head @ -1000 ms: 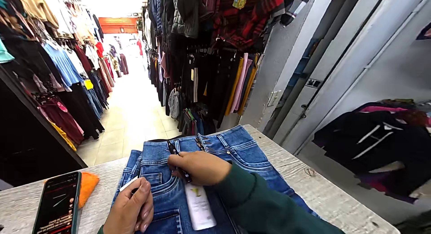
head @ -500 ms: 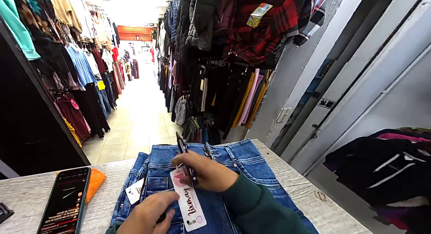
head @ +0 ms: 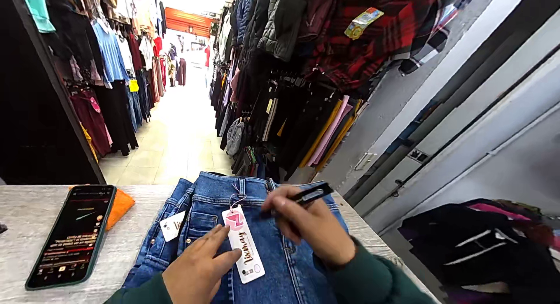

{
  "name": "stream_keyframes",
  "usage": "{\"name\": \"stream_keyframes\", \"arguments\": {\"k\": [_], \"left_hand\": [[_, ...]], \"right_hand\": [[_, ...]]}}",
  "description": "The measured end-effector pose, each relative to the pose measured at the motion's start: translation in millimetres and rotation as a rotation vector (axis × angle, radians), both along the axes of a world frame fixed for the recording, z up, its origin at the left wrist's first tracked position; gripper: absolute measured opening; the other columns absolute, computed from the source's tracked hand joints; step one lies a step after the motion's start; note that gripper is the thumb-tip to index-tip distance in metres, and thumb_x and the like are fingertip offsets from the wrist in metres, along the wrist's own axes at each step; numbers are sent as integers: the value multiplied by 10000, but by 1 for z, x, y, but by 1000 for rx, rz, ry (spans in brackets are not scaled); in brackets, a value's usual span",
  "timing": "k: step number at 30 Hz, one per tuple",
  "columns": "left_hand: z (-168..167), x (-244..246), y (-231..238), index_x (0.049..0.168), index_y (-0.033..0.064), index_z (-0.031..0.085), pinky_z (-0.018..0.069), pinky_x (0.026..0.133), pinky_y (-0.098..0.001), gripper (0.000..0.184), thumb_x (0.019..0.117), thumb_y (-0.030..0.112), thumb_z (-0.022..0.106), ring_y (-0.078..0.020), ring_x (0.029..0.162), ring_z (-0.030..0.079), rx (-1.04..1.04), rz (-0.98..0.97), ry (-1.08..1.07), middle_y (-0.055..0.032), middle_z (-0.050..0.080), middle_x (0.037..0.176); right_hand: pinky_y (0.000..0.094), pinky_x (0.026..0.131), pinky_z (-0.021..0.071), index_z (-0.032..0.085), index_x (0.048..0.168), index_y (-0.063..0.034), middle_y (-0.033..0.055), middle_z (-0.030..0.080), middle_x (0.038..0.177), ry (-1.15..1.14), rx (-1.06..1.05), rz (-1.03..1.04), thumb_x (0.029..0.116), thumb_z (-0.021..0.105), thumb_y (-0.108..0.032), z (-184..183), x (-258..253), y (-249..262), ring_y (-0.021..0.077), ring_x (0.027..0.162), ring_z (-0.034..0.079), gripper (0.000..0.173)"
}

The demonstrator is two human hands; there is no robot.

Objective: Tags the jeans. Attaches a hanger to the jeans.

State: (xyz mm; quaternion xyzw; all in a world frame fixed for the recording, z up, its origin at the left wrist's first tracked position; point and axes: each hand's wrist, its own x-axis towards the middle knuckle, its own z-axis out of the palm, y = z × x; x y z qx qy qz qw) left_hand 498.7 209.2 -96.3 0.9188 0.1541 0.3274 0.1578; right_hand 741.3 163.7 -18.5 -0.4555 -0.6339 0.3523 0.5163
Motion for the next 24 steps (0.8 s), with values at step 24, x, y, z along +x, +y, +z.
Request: {"name": "stream_keyframes", "arguments": {"k": [24], "left_hand": [[24,-11,-3,1313,168,709,328,1195,-563,424,954,-12,573,-466,1472,362,-274,-31,313,-335,429,1523]], "right_hand": [[194,511,539,626,1070,-77,-29,698,876,-311,174,-6,975,652,-190,-72,-21,5,13,597,617,150]]}}
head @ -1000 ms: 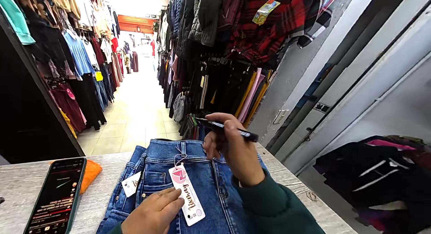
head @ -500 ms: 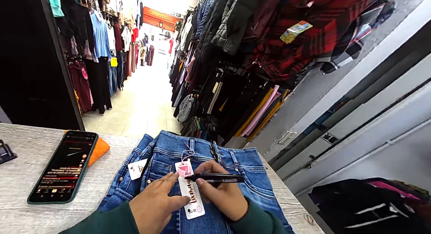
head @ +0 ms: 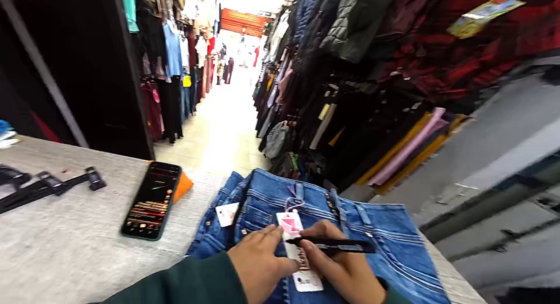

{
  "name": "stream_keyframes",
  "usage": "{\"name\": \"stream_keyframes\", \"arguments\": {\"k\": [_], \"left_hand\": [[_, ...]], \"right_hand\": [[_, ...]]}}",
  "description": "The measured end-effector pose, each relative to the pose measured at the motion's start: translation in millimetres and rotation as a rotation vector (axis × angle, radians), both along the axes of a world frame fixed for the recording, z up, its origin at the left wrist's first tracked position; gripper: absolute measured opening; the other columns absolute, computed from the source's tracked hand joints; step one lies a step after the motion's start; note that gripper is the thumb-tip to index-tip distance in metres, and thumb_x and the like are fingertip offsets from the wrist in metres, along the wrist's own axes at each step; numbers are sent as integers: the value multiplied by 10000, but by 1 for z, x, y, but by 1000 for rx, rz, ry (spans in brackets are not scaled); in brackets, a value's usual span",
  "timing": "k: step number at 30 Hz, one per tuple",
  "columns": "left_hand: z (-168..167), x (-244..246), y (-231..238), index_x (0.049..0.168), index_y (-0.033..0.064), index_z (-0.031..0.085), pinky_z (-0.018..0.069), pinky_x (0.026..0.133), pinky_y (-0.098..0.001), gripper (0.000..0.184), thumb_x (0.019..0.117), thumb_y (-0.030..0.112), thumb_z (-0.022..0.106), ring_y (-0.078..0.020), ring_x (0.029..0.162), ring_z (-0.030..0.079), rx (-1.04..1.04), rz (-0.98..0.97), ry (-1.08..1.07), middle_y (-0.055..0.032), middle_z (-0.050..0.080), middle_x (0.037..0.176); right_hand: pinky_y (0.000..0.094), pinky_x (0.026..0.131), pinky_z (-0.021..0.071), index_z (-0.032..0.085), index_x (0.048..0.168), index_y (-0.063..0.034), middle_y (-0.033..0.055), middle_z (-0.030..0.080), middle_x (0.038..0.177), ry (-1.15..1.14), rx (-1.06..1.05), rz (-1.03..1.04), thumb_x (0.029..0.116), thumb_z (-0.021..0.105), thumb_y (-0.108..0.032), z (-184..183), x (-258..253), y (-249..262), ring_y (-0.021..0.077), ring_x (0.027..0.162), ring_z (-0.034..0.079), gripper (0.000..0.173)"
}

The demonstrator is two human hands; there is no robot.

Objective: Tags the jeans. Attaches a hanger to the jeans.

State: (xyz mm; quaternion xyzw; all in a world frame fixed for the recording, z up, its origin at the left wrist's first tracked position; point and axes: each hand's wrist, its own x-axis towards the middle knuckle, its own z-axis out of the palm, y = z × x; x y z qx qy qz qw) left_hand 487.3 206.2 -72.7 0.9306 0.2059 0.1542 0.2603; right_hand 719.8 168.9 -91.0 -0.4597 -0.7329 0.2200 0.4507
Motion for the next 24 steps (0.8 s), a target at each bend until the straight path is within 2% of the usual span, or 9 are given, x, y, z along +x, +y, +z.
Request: {"name": "stream_keyframes", "arguments": {"k": [4,9,11,14,18,24], "left_hand": [[0,0,2,1352,185,678,296,1214,-551,459,956,-19,564,-458,1494,321,-14,-19,49,-321,396,1552],[-1,1,3,1361,196,671,296,1216,-540,466,964,-15,547,-449,1497,322,5,-24,67,-316,395,1554],[2,-1,2,1355,185,677,299,1214,-539,459,967,-23,547,-452,1495,324,-8,-14,66,-321,398,1550],[-1,1,0,1303,167,717,359,1170,-567,450,935,-46,570,-482,1449,392,28,2,-27,-344,456,1496],[-7,3,0,1251,152,742,419,1115,-594,425,909,-50,593,-513,1392,454,97,2,-109,-365,501,1440],[-9,4,1,1238,143,748,434,1097,-598,434,885,-66,608,-520,1375,471,123,-4,-139,-373,510,1425]], "right_hand": [[178,472,510,639,1048,-113,-61,686,791,30,-33,-48,933,681,-187,1,-1,-3,4,544,595,143],[186,485,524,627,1073,-100,-43,697,820,54,-45,-32,954,663,-177,0,0,0,23,561,611,146],[187,521,538,624,1078,-76,-33,697,851,30,-34,-26,971,651,-179,-1,-3,3,22,602,626,150],[198,638,572,625,1081,-17,8,695,931,-22,-17,-22,992,631,-169,3,-4,3,21,725,655,176],[181,591,530,610,1039,-22,-2,677,863,-41,-21,-25,989,614,-164,5,-3,1,-3,660,612,151],[161,568,494,601,1003,-34,-18,650,798,-70,10,-4,982,604,-156,6,-1,-2,-22,632,582,125]]}}
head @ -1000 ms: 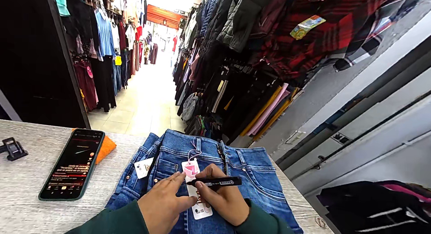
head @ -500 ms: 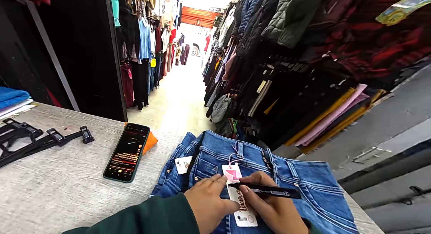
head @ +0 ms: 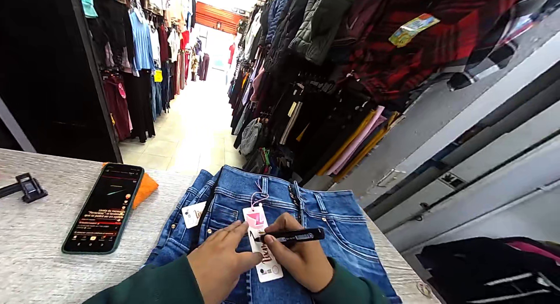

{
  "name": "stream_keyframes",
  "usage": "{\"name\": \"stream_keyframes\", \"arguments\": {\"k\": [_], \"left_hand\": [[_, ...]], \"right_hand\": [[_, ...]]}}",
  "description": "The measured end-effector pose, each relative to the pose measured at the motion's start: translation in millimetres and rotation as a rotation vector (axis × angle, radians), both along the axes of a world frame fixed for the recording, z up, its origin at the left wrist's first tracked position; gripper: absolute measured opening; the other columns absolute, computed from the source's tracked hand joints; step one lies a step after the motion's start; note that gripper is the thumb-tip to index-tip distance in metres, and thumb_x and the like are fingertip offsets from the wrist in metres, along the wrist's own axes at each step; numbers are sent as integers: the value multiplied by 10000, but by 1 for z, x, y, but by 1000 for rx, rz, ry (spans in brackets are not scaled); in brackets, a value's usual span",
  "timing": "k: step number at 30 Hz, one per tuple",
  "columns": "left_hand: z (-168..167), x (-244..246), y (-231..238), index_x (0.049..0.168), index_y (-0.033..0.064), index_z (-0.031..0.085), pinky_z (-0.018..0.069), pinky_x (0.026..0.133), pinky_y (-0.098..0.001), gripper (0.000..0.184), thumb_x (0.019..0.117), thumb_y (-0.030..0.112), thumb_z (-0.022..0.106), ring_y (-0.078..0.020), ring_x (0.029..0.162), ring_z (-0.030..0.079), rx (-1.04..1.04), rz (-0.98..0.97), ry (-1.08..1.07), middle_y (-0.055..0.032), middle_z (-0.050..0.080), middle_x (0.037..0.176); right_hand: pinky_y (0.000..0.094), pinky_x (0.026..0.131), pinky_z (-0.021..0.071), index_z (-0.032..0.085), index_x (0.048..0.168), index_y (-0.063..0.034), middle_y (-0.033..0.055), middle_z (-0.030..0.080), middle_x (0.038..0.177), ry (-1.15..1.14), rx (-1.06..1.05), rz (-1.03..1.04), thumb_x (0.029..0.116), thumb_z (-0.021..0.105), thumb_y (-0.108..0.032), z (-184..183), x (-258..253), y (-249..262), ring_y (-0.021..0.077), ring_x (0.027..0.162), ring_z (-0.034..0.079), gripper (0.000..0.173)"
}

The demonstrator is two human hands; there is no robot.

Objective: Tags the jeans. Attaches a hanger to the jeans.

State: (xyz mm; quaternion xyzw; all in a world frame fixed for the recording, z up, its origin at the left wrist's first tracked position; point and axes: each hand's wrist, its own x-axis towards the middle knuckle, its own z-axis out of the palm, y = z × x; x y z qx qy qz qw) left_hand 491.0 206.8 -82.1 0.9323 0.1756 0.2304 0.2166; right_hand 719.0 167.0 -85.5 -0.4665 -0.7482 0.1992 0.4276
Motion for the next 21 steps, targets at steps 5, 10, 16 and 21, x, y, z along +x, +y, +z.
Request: {"name": "stream_keyframes", "arguments": {"k": [5,10,16,21], "left_hand": [[1,0,0,1247,146,744,424,1106,-602,435,893,-61,600,-517,1387,459,-5,2,26,-370,496,1442],[0,-1,0,1237,134,748,435,1098,-593,428,886,-64,604,-521,1378,467,1,1,7,-372,504,1433],[2,-1,0,1241,134,745,430,1099,-602,423,890,-58,607,-520,1384,461,-3,1,18,-372,500,1438],[1,-1,0,1243,133,745,427,1105,-593,415,902,-53,598,-521,1382,462,-3,-4,12,-371,504,1435]], "right_hand": [[154,585,507,602,1012,-28,-7,660,840,2,19,54,992,604,-166,-1,0,-1,-31,659,591,140],[158,574,506,612,999,-25,-10,668,810,-11,24,-22,981,601,-157,0,0,-1,-23,642,597,134],[157,543,496,598,1017,-38,-36,660,816,84,24,-27,992,590,-150,0,0,0,-30,611,577,116],[176,582,527,602,1081,-13,-11,675,878,97,-42,-24,1013,591,-159,0,-2,2,-6,645,603,162]]}}
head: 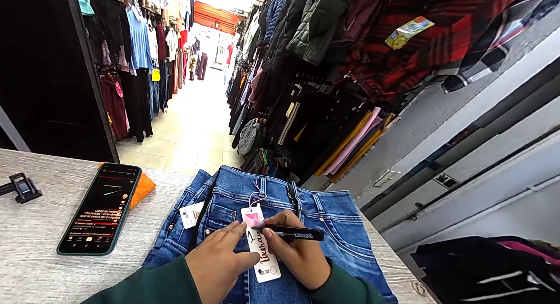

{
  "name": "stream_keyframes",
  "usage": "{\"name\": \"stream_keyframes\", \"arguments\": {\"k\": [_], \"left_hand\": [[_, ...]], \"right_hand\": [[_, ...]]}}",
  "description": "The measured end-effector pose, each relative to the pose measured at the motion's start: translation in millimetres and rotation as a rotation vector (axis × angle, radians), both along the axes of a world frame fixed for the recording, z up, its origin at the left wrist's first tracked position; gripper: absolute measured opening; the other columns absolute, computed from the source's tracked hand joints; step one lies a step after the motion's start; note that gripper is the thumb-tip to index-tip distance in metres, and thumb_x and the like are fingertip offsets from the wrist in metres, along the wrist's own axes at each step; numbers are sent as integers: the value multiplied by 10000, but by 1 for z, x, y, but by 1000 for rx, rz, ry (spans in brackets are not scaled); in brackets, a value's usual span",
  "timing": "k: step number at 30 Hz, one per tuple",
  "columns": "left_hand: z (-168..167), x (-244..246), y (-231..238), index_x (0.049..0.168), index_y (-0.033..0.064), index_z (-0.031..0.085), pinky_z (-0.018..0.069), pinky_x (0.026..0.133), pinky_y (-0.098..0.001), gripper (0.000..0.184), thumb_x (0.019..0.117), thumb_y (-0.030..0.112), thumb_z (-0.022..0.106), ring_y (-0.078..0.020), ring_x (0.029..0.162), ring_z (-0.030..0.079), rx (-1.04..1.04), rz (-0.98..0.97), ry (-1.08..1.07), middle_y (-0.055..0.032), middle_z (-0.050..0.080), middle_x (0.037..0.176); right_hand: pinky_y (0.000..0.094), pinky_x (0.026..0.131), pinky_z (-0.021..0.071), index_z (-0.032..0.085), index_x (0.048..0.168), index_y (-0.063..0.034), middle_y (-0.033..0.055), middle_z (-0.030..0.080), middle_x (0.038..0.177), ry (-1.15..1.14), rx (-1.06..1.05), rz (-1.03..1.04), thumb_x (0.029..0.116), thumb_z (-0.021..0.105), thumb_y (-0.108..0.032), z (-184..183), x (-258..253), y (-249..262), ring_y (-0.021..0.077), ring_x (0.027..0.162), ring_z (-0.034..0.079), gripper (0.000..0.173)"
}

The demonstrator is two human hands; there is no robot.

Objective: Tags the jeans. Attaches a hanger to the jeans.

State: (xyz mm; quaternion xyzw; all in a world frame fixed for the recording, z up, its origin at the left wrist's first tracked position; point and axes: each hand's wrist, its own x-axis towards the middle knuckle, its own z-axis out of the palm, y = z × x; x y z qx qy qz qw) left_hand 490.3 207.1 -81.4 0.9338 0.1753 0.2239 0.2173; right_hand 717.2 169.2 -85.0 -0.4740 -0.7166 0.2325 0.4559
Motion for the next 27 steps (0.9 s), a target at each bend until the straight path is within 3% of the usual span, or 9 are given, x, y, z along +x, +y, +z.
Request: {"name": "stream_keyframes", "arguments": {"k": [11,20,27], "left_hand": [[1,0,0,1256,129,737,422,1107,-601,418,902,-50,605,-515,1392,454,-11,0,13,-370,495,1443],[2,-1,1,1252,127,739,421,1104,-607,423,895,-56,607,-527,1390,450,-9,-6,15,-375,492,1444],[7,-2,3,1228,90,748,427,1087,-631,408,889,-93,613,-554,1363,466,-27,-30,-40,-393,506,1417]], "right_hand": [[179,508,489,607,998,-38,-27,648,771,-59,45,-65,978,596,-152,-1,3,-1,-8,565,566,116],[180,589,528,608,1088,-9,-10,677,873,-21,27,3,1016,592,-172,0,1,1,-5,651,603,179],[116,505,453,647,1078,-123,-99,667,832,187,146,-32,960,670,-154,6,6,-3,-66,575,531,125]]}}
